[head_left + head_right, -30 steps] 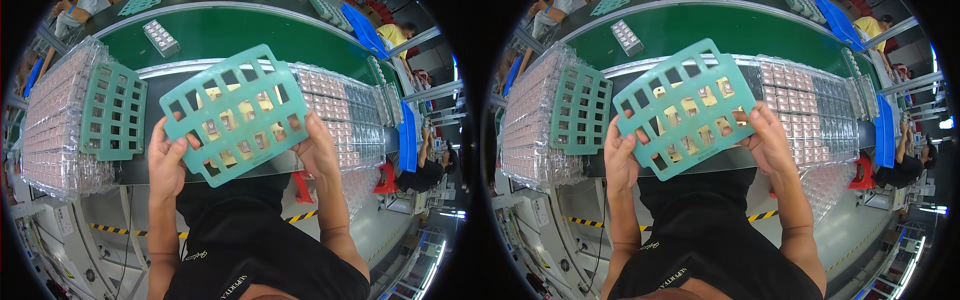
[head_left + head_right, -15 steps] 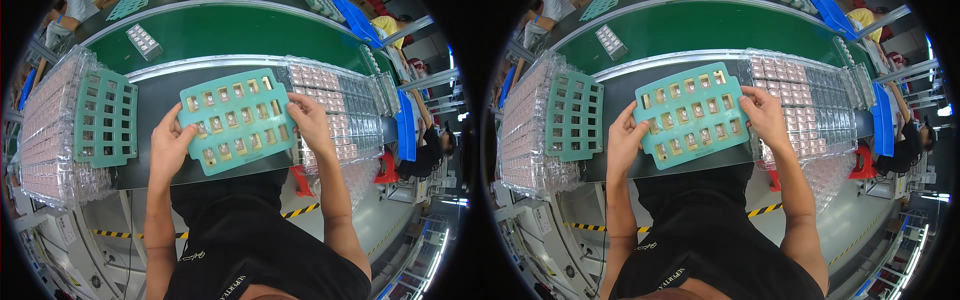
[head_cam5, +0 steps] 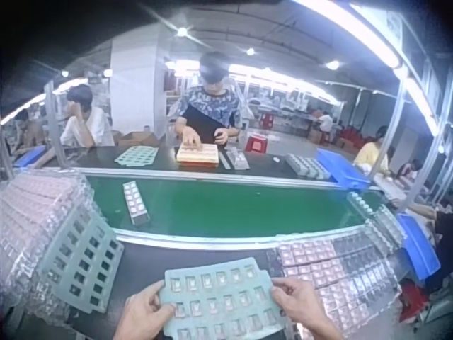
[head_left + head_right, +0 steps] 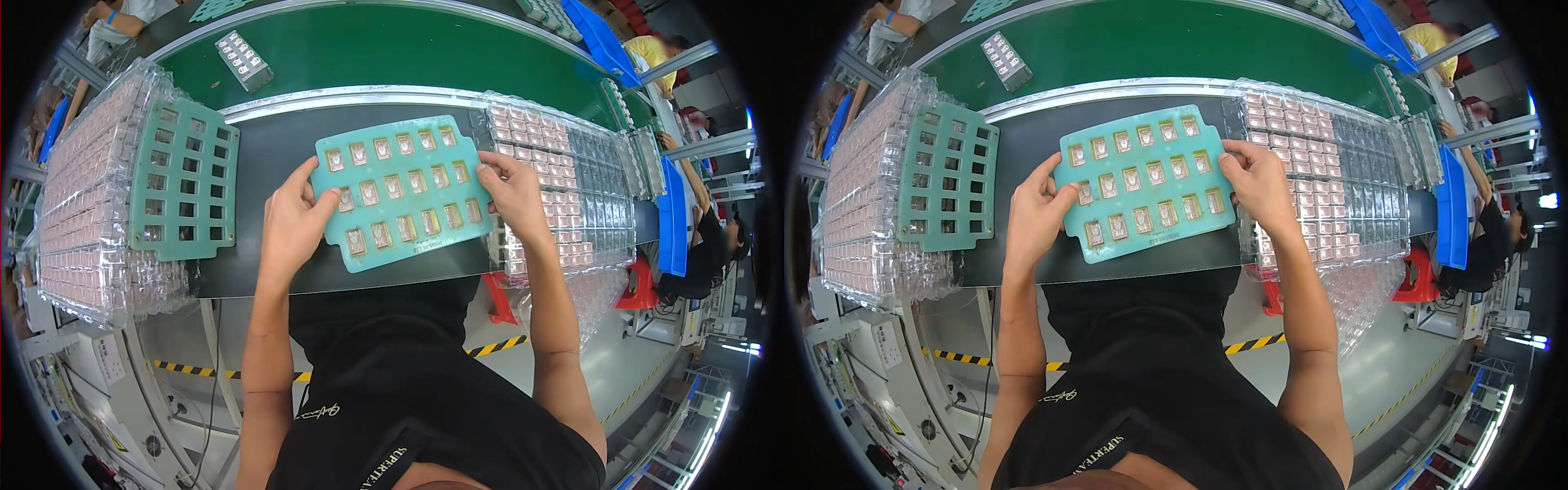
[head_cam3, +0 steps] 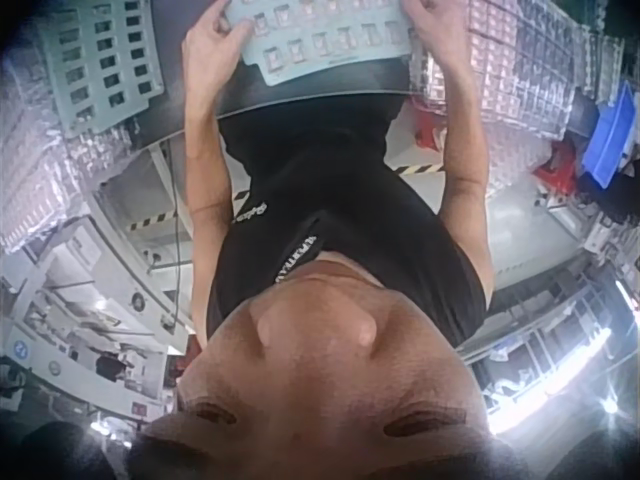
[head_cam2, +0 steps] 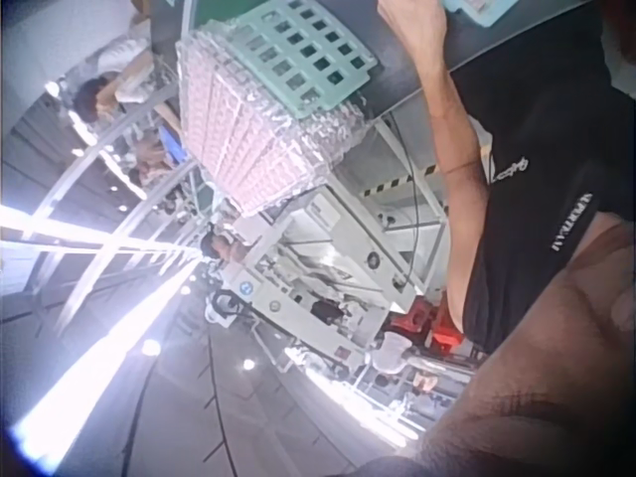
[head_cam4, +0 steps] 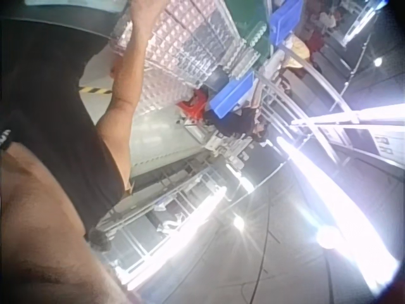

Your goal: The recorder is assembling small electronic components into specialized trays and then stacking the completed trays on a production line.

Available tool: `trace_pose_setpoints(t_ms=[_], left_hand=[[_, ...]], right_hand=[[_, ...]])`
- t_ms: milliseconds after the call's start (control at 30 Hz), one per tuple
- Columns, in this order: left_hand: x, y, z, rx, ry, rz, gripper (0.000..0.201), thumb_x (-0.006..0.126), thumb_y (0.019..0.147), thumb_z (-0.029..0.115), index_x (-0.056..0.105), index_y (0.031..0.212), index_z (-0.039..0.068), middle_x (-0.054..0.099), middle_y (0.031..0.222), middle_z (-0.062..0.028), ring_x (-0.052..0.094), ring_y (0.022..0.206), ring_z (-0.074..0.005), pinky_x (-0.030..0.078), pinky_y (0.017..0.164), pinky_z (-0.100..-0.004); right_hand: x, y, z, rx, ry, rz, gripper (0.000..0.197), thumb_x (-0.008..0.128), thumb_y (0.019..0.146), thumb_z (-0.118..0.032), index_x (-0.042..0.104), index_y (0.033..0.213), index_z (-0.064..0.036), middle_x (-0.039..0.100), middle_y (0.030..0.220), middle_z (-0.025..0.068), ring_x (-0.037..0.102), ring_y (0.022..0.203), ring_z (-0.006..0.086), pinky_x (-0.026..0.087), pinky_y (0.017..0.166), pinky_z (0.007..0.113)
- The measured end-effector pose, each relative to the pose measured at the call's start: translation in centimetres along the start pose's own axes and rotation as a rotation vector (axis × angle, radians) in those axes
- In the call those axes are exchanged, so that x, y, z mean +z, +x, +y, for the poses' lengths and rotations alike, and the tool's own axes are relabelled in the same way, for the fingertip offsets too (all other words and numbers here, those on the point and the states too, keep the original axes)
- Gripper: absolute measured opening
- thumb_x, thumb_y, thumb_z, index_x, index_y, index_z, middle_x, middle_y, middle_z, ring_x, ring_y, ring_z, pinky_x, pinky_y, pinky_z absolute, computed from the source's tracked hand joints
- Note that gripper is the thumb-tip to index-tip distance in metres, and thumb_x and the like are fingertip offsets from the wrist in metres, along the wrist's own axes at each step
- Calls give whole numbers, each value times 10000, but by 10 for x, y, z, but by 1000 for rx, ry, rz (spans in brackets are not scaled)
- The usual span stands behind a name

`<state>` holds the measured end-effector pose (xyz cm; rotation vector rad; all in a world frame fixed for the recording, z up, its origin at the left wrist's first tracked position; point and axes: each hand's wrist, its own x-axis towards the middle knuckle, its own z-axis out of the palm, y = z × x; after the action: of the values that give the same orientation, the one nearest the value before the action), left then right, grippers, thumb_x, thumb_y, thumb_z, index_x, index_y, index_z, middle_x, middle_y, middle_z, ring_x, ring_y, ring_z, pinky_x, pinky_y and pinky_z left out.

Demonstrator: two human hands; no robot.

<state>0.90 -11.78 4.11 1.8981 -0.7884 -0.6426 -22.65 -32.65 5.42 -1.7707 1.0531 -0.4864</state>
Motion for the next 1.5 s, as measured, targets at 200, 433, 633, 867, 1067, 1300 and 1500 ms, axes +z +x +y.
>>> trace_pose_setpoints(t_ms=[200, 433, 633, 867, 1067, 1300, 1500], left_hand=[[1, 2, 0, -21, -26, -9, 594, 697, 837, 205, 561, 1334, -89, 487, 626, -49, 535, 549, -107, 455, 550, -312], [-1, 4, 0, -23, -20, -24, 603, 698, 835, 198, 553, 1345, -89, 489, 627, -43, 535, 537, -103, 456, 540, -313], [0, 3, 0, -16, -20, -31, 606, 697, 833, 195, 550, 1348, -89, 499, 629, -48, 543, 549, -103, 457, 548, -309], [-1, 4, 0, -1, -2, -31, 610, 695, 828, 197, 551, 1346, -90, 517, 629, -57, 549, 549, -112, 462, 544, -312], [0, 2, -4, -31, -12, -47, 607, 698, 832, 194, 549, 1351, -82, 538, 649, -59, 569, 564, -118, 474, 548, -315], [1, 3, -7, -34, -47, -76, 599, 695, 867, 181, 519, 1375, -83, 576, 693, -58, 575, 578, -110, 475, 504, -296], [4, 3, -8, -16, -178, -102, 568, 659, 913, 139, 479, 1411, -67, 570, 693, -29, 562, 575, -82, 454, 447, -251]], right_hand=[[1, 0, -2, 11, -59, -9, 356, 618, 950, -182, 668, 1208, 58, 643, 783, 14, 574, 633, 55, 476, 493, 219], [2, 2, 2, -20, -80, 6, 358, 624, 935, -201, 680, 1180, 53, 625, 719, 26, 597, 613, 83, 530, 498, 264], [2, -3, 5, -21, -49, 22, 354, 625, 938, -196, 679, 1188, 48, 635, 728, 34, 608, 626, 90, 546, 512, 266], [2, -1, 4, 2, -95, 23, 368, 634, 933, -215, 679, 1193, 43, 639, 733, 44, 626, 652, 105, 562, 530, 281], [3, -5, 1, 5, -125, 16, 370, 627, 930, -215, 679, 1195, 39, 641, 727, 52, 627, 633, 115, 560, 527, 288], [2, -7, -6, -40, -224, 9, 385, 615, 941, -221, 653, 1200, 62, 622, 699, 82, 621, 575, 152, 519, 516, 319], [1, -6, -8, -64, -238, -9, 367, 605, 931, -207, 657, 1175, 63, 679, 708, 131, 660, 584, 193, 516, 563, 347]])
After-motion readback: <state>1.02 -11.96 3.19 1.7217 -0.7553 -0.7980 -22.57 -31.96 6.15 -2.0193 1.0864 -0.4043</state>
